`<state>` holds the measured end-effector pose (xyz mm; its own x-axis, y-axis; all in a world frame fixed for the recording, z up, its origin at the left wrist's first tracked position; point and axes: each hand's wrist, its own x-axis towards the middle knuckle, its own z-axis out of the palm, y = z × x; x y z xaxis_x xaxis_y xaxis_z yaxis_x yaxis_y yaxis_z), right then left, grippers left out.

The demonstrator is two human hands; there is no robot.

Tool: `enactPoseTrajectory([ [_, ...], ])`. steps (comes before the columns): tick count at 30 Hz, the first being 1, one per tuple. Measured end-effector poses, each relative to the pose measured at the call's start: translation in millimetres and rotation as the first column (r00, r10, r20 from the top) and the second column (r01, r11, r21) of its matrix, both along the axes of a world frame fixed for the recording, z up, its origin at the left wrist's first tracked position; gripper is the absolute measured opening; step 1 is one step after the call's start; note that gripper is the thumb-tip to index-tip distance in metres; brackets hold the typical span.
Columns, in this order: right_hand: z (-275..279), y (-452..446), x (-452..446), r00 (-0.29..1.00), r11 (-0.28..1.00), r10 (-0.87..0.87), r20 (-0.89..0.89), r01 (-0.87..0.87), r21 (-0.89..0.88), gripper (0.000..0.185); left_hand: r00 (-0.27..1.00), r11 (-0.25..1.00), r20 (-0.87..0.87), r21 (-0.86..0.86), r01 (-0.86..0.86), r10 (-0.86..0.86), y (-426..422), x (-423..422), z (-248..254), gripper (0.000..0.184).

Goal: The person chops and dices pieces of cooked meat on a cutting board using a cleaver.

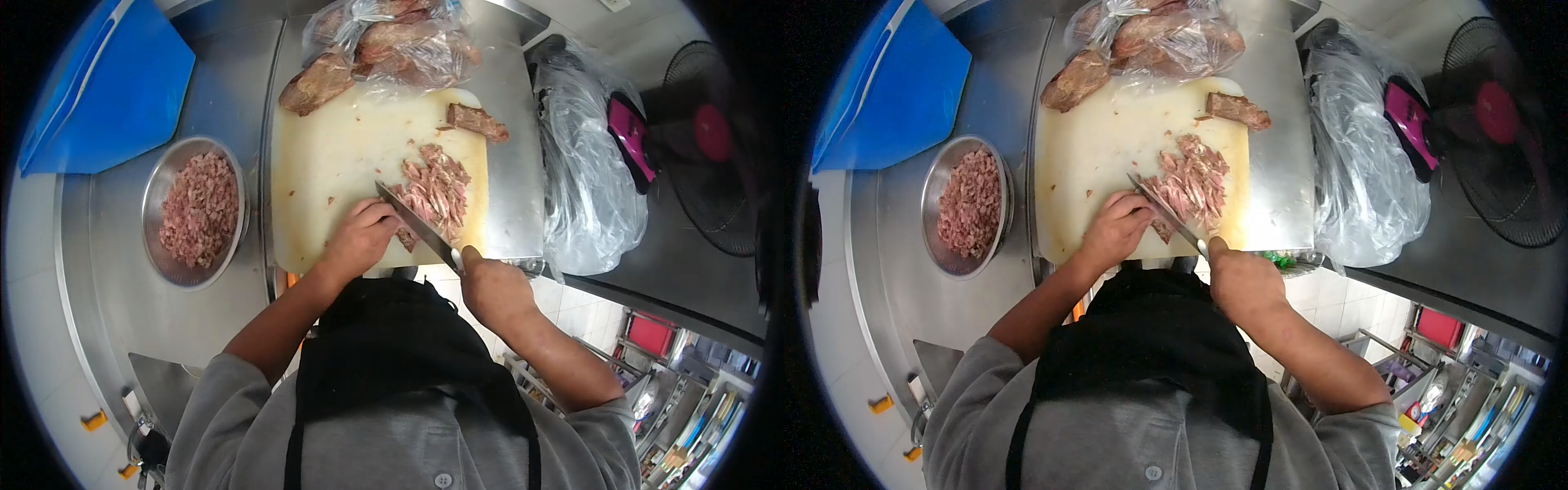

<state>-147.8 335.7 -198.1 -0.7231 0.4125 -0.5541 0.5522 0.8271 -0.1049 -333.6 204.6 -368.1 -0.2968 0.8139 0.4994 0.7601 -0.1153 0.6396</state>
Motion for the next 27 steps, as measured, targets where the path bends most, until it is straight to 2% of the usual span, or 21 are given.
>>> enactPoseTrajectory([
  [5, -27, -6, -19, 0.998, 0.997, -0.061, -0.001, 0.061, -0.053, 0.013, 0.995, 0.997, 0.081, -0.045, -0.056, 0.059, -1, 6, 1, 0.021],
  [7, -64, -7, -21, 0.983, 0.998, -0.064, -0.172, 0.061, -0.02, 0.014, 0.997, 0.998, 0.06, -0.024, -0.054, 0.055, 1, 5, -3, 0.02],
  [8, -69, -5, -20, 0.981, 0.997, -0.077, -0.176, 0.074, -0.023, 0.014, 0.997, 0.998, 0.054, -0.027, -0.053, 0.054, 1, 5, -3, 0.02],
  [10, -61, 1, -20, 0.983, 0.999, -0.053, -0.178, 0.052, -0.014, 0.012, 0.991, 0.997, 0.11, -0.008, -0.082, 0.082, 1, 8, -3, 0.018],
  [13, -31, -1, -16, 0.987, 1.0, -0.006, -0.158, 0.009, 0.014, 0.012, 0.993, 0.996, 0.083, 0.004, -0.084, 0.083, 0, 8, -1, 0.016],
  [17, -7, -3, -5, 0.999, 1.0, -0.022, -0.05, 0.021, -0.009, 0.013, 0.992, 0.996, 0.093, 0.01, -0.088, 0.087, 1, 8, -2, 0.017],
  [19, -12, -5, -8, 0.999, 1.0, -0.023, -0.026, 0.022, -0.022, 0.013, 0.994, 0.997, 0.083, 0.006, -0.078, 0.077, 1, 6, -2, 0.016],
  [23, -62, -9, -19, 0.99, 0.999, -0.045, -0.13, 0.043, -0.016, 0.011, 0.994, 0.996, 0.067, -0.01, -0.088, 0.089, -2, 7, -1, 0.017],
  [27, -61, 2, -19, 0.974, 1.0, -0.024, -0.226, 0.024, -0.005, 0.013, 0.997, 0.997, 0.045, -0.029, -0.065, 0.066, -2, 10, 1, 0.017],
])
